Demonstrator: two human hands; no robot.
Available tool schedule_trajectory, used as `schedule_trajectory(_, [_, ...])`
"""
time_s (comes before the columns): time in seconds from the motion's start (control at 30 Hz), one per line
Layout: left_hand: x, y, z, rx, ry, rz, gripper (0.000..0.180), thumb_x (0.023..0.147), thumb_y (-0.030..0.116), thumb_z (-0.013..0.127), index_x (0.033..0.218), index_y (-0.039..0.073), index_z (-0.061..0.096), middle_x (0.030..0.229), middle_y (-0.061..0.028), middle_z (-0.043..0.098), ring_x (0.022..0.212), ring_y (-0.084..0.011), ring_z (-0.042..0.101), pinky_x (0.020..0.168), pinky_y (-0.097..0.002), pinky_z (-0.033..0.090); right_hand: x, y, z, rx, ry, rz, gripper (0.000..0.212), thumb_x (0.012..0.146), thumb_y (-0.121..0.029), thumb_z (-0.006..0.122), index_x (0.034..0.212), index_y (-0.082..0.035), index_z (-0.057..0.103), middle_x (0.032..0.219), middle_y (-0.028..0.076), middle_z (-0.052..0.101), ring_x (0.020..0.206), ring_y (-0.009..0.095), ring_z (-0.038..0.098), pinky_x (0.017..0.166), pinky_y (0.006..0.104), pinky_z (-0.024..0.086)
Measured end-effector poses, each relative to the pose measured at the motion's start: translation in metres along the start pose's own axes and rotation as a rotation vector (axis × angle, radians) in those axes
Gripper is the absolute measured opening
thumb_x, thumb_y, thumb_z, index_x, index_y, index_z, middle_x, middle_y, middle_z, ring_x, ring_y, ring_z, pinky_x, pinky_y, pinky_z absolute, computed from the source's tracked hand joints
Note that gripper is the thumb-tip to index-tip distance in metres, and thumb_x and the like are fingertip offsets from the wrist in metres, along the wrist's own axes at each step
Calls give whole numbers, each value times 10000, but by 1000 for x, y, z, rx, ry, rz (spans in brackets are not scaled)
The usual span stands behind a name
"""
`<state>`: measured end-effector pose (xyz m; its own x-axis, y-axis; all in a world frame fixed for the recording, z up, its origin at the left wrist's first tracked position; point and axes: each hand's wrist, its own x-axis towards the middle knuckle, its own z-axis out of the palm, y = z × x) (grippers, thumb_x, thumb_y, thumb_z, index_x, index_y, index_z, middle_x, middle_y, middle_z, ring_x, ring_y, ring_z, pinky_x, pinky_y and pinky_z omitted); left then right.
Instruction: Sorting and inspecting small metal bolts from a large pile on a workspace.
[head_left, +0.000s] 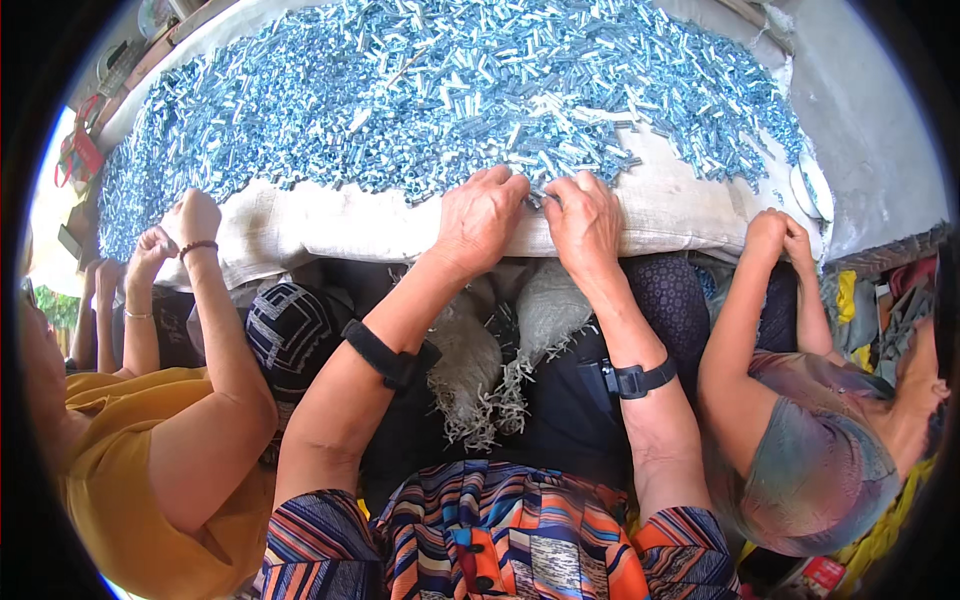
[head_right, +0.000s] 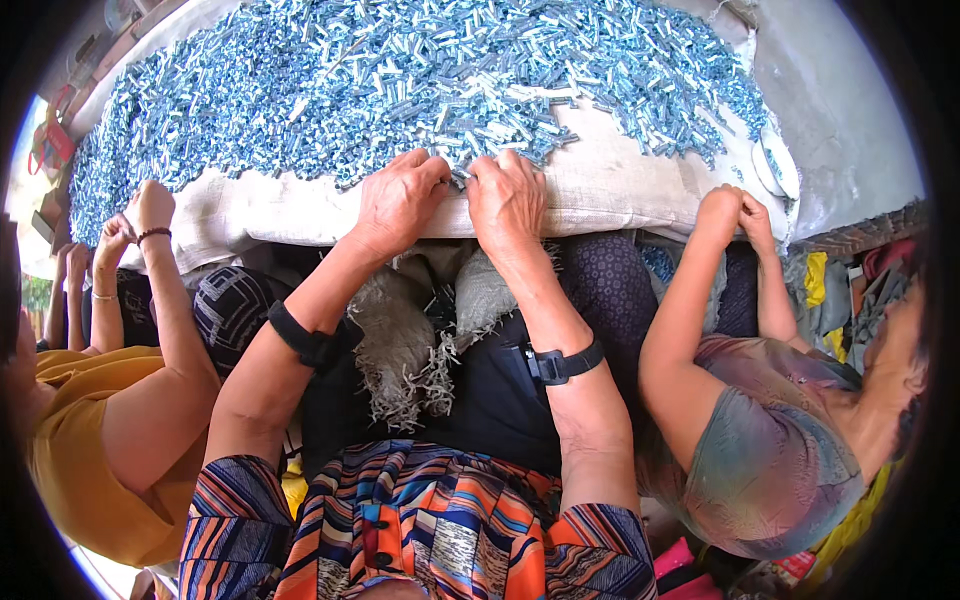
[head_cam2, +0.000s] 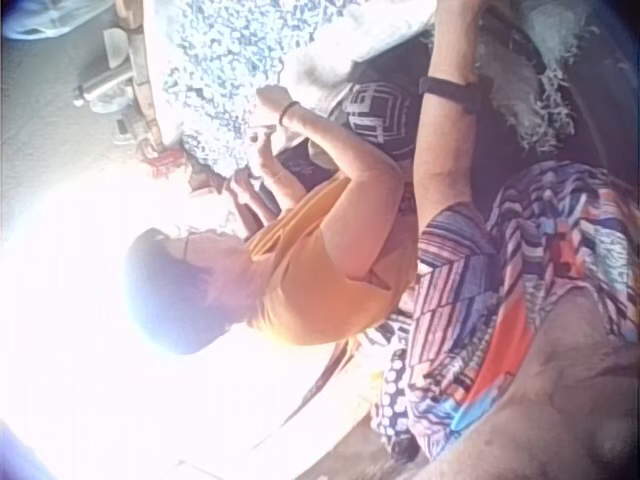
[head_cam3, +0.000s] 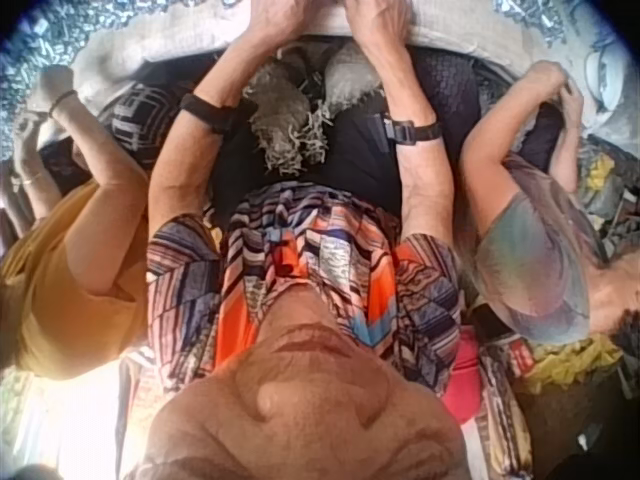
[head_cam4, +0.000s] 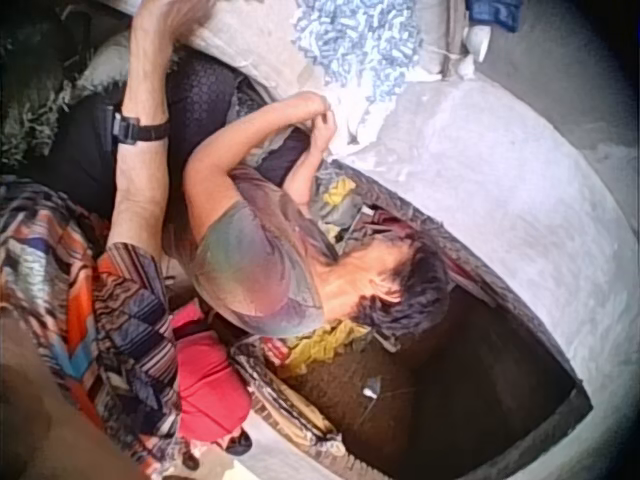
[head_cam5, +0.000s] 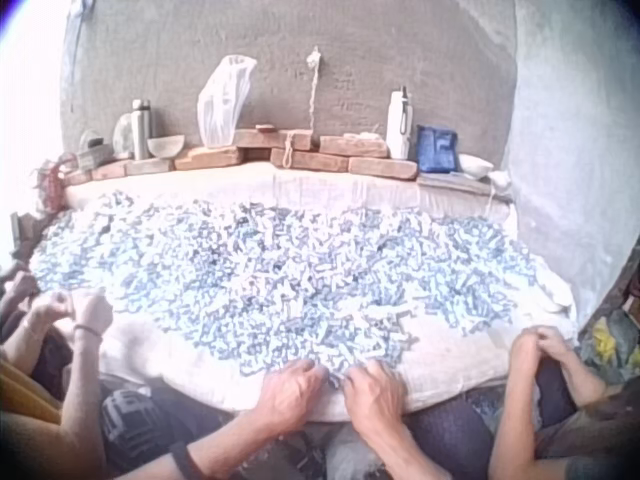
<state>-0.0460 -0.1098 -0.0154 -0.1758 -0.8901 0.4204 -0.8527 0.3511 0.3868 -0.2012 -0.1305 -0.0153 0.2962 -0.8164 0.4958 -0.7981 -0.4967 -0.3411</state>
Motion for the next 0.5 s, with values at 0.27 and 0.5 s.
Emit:
schedule_trajectory(0.27, [-3,0,2,49,13,-32,106,762,153,625,813,78,569,788,-93,553,810,-289,588,668,-414,473,-14,1,-4,314,103,123,128,756,-39,638,866,-51,575,791,116,581,747,311,571,666,391,449])
schedule_trajectory(0.5, [-7,-4,-20,-189,39,-156,138,771,111,624,875,39,570,794,-110,585,729,-271,597,657,-377,480,-35,-2,-15,965,22,470,75,836,-24,572,910,-6,570,754,35,600,647,112,570,607,255,453])
